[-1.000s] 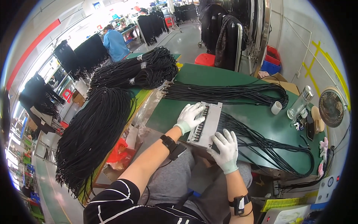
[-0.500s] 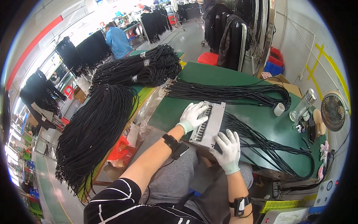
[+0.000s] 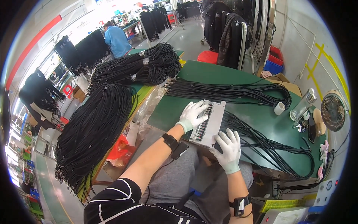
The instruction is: The person places wires into a metal jig, closes the lid, and moves the jig to a machine. After retrieving the jig, the person removes the wires and wraps the bundle with tape before setting it aside.
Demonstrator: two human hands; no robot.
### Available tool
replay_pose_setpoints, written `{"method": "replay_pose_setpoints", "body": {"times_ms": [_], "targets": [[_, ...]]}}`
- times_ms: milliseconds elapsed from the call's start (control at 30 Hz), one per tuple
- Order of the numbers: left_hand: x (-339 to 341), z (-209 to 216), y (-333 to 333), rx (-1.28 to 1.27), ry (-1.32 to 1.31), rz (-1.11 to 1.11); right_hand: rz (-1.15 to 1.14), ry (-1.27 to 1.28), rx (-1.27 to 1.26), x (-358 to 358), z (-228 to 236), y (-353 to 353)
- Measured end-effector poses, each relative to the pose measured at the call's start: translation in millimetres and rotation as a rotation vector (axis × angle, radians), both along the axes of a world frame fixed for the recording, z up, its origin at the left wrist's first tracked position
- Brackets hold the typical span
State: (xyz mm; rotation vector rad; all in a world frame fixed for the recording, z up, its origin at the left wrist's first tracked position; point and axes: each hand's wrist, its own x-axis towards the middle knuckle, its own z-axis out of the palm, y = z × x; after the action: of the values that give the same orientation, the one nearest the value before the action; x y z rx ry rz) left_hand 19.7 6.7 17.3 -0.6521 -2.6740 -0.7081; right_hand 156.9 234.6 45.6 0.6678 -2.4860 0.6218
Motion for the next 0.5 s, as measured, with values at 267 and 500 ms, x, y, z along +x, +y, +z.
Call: {"method": "replay_pose_setpoints", "body": {"times_ms": [267, 500], "targets": [[-0.2, -2.3, -1.3, 0.003, 0.014, -0.004, -0.01, 0.0, -0.005, -0.8, -2.9, -0.8], [0.1, -1.7, 0.9, -0.007, 0.011, 0.001, -0.019, -0.005, 0.0, 0.3, -2.3, -0.8]]}}
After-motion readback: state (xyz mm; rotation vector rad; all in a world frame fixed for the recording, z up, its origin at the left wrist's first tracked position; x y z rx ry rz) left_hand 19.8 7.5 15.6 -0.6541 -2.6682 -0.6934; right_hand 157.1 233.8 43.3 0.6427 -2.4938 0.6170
